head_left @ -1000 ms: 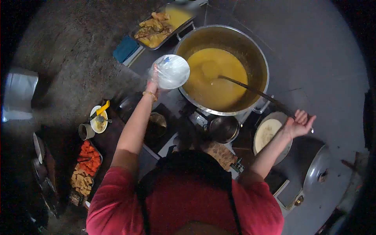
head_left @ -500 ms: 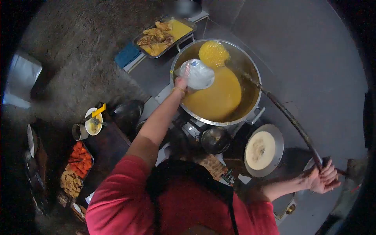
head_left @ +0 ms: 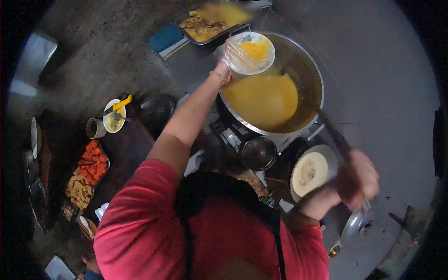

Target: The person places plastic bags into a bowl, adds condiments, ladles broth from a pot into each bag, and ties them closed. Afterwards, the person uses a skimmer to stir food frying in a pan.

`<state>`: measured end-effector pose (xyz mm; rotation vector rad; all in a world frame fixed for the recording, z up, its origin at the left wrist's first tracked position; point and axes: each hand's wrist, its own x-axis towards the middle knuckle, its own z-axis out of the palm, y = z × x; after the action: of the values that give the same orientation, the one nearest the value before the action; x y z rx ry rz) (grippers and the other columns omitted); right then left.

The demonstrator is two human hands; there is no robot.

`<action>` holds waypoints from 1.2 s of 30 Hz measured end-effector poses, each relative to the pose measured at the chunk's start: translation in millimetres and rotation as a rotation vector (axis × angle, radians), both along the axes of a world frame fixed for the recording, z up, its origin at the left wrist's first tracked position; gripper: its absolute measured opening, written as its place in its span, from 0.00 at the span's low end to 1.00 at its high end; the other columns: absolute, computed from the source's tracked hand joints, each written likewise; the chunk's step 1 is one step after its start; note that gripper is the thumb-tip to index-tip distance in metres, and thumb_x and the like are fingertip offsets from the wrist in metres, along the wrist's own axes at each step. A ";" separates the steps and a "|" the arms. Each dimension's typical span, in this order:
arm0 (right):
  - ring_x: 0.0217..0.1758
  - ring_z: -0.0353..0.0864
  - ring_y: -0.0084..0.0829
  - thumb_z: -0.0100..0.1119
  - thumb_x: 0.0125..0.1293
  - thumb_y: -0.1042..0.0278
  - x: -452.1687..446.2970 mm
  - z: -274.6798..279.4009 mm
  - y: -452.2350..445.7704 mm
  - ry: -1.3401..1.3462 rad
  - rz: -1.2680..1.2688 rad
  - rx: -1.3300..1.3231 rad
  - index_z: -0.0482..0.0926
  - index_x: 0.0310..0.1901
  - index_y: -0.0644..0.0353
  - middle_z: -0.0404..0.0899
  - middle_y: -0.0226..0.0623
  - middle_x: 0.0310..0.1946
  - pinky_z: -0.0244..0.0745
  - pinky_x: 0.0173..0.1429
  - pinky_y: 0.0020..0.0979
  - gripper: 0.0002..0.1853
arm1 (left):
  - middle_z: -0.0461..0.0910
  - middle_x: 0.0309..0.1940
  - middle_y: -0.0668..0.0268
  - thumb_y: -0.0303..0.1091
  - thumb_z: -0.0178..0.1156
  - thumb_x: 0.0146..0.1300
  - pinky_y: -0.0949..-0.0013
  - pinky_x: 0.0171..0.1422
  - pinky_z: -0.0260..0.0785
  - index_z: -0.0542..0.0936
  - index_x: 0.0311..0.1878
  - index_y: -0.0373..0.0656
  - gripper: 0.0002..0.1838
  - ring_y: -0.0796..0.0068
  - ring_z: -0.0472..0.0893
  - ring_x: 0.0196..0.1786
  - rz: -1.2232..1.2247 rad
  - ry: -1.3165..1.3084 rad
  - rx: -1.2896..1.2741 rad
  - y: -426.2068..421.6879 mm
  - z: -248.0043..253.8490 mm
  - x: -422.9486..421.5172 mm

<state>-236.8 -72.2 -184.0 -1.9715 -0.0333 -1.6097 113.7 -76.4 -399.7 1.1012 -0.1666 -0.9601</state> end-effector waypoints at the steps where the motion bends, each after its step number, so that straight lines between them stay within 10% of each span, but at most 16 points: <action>1: 0.12 0.61 0.26 0.44 0.54 0.67 21.4 -19.4 -7.7 0.099 -0.131 0.040 0.65 0.13 0.56 0.61 0.30 0.09 0.55 0.16 0.28 0.14 | 0.72 0.44 0.59 0.68 0.49 0.48 0.66 0.44 0.67 0.69 0.51 0.37 0.41 0.69 0.74 0.43 -0.011 -0.011 -0.021 3.3 8.4 1.2; 9: 0.12 0.44 0.20 0.44 0.62 0.60 -5.2 -101.3 -85.7 -0.558 -0.179 1.042 0.48 0.12 0.47 0.46 0.22 0.07 0.40 0.20 0.24 0.23 | 0.71 0.48 0.62 0.65 0.47 0.52 0.69 0.49 0.65 0.66 0.55 0.37 0.40 0.72 0.72 0.47 -0.062 -0.079 0.216 67.8 -39.4 44.4; 20: 0.12 0.42 0.20 0.40 0.63 0.61 -119.0 5.2 -20.6 -0.699 0.297 0.585 0.51 0.09 0.48 0.46 0.24 0.06 0.45 0.25 0.25 0.24 | 0.73 0.45 0.63 0.65 0.45 0.53 0.70 0.48 0.65 0.64 0.58 0.39 0.40 0.73 0.72 0.46 -0.085 -0.131 0.442 67.8 -29.2 1.4; 23: 0.12 0.42 0.20 0.41 0.62 0.61 -123.6 32.7 1.1 -0.703 -0.054 0.511 0.51 0.10 0.49 0.45 0.24 0.06 0.45 0.25 0.24 0.23 | 0.74 0.44 0.62 0.67 0.44 0.52 0.70 0.48 0.65 0.64 0.58 0.40 0.41 0.72 0.73 0.47 -0.178 -0.120 0.592 43.7 -33.0 -10.2; 25: 0.12 0.41 0.19 0.43 0.61 0.60 -119.6 43.3 12.5 -0.651 0.328 0.442 0.50 0.10 0.48 0.45 0.23 0.07 0.45 0.23 0.23 0.23 | 0.74 0.45 0.61 0.67 0.43 0.52 0.70 0.49 0.65 0.64 0.58 0.40 0.41 0.71 0.72 0.48 -0.147 -0.107 0.469 26.0 -46.9 -13.3; 32: 0.08 0.41 0.14 0.47 0.55 0.61 -108.4 66.0 33.9 -0.601 0.401 0.230 0.48 0.08 0.47 0.45 0.17 0.04 0.43 0.17 0.18 0.23 | 0.69 0.52 0.59 0.70 0.42 0.51 0.68 0.56 0.61 0.61 0.59 0.40 0.44 0.66 0.69 0.55 -0.132 -0.005 0.012 -36.3 -146.2 10.5; 36: 0.08 0.46 0.17 0.46 0.54 0.59 -62.2 50.7 25.5 -0.454 0.327 0.097 0.55 0.09 0.48 0.50 0.21 0.06 0.47 0.17 0.22 0.20 | 0.69 0.52 0.60 0.70 0.42 0.50 0.68 0.56 0.61 0.62 0.59 0.41 0.44 0.67 0.68 0.55 -0.101 -0.004 0.020 -11.7 -84.0 1.5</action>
<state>-299.0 -46.7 -133.3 -1.4067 -0.4240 -1.7596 115.2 -88.1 -483.7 1.1215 -0.2181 -1.0517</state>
